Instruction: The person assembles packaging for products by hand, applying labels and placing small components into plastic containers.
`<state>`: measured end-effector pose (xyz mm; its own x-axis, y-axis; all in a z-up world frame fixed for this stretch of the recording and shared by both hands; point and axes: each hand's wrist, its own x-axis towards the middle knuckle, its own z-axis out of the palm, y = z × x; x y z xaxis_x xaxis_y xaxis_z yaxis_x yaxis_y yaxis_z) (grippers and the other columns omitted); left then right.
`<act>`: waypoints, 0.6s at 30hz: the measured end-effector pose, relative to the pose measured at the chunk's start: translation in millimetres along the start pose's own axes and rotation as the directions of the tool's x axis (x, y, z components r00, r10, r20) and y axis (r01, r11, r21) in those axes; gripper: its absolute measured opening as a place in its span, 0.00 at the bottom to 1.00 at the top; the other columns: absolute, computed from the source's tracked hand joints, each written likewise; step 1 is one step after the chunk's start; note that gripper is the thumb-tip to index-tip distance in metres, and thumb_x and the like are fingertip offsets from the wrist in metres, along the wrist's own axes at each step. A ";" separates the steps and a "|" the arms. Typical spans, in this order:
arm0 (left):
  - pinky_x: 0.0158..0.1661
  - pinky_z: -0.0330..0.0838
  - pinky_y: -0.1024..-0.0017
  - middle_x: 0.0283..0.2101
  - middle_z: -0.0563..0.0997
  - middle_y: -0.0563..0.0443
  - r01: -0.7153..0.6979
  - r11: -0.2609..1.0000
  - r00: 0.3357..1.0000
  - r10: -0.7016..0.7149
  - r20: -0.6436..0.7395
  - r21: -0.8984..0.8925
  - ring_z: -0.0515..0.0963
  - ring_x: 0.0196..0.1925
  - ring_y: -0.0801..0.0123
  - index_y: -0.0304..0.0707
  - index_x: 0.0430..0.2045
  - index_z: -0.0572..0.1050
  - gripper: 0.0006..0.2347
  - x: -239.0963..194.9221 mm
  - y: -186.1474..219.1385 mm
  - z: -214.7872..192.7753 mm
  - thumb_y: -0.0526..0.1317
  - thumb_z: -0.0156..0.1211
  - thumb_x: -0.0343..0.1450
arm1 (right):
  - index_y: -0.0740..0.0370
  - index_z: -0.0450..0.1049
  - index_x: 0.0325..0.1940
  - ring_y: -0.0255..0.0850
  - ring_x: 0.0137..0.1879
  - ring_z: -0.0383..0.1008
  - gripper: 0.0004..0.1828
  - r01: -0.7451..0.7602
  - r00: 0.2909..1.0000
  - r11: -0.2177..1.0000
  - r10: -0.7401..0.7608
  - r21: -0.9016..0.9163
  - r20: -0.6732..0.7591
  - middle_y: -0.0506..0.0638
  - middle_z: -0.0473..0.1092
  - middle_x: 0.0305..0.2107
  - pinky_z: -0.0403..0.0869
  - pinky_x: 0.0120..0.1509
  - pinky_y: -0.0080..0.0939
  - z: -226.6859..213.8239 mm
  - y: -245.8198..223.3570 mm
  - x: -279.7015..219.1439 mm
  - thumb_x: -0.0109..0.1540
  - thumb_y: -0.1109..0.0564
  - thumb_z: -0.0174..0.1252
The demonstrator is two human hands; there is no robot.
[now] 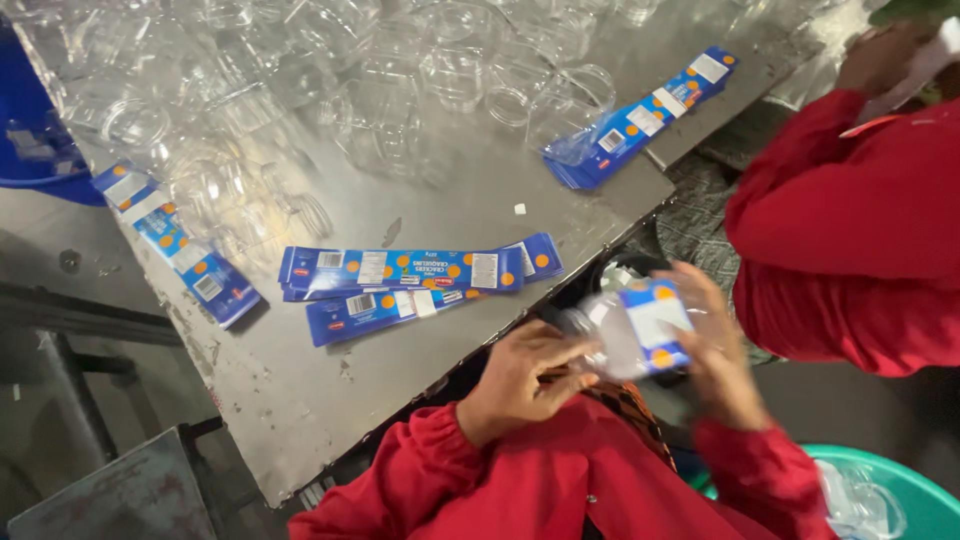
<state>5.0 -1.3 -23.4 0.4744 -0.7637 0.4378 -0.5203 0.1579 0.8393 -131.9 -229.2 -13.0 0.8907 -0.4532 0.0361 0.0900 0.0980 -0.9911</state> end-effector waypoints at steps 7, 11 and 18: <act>0.49 0.74 0.59 0.46 0.83 0.45 0.113 0.892 0.975 -0.015 -0.220 0.438 0.80 0.49 0.51 0.36 0.50 0.78 0.19 19.1 -73.0 -57.0 0.40 0.73 0.65 | 0.45 0.61 0.76 0.50 0.66 0.69 0.52 -0.311 0.842 0.250 0.520 -0.917 -0.143 0.51 0.67 0.64 0.68 0.67 0.49 -182.7 34.5 -80.2 0.50 0.36 0.69; 0.54 0.65 0.49 0.52 0.78 0.33 0.039 0.700 0.998 0.014 -0.069 0.713 0.74 0.55 0.40 0.29 0.51 0.75 0.34 28.6 -113.6 -88.8 0.45 0.75 0.50 | 0.45 0.72 0.67 0.47 0.64 0.76 0.40 -0.280 0.773 -0.170 0.544 -0.945 -0.327 0.50 0.74 0.59 0.73 0.69 0.46 -176.3 65.1 -81.7 0.54 0.30 0.64; 0.59 0.68 0.52 0.60 0.76 0.39 0.121 0.836 0.981 -0.182 0.064 0.535 0.72 0.61 0.43 0.31 0.55 0.73 0.24 4.6 -133.0 -97.9 0.45 0.69 0.67 | 0.52 0.77 0.53 0.51 0.55 0.77 0.23 0.191 0.938 0.369 0.204 -0.910 0.280 0.52 0.77 0.49 0.74 0.57 0.49 -50.1 48.9 18.5 0.60 0.39 0.58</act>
<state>146.0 35.4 -101.4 0.5152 -0.8179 0.2561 -0.7575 -0.2947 0.5826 -133.4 -277.2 -67.2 0.9786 -0.1570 -0.1329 -0.2020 -0.8565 -0.4750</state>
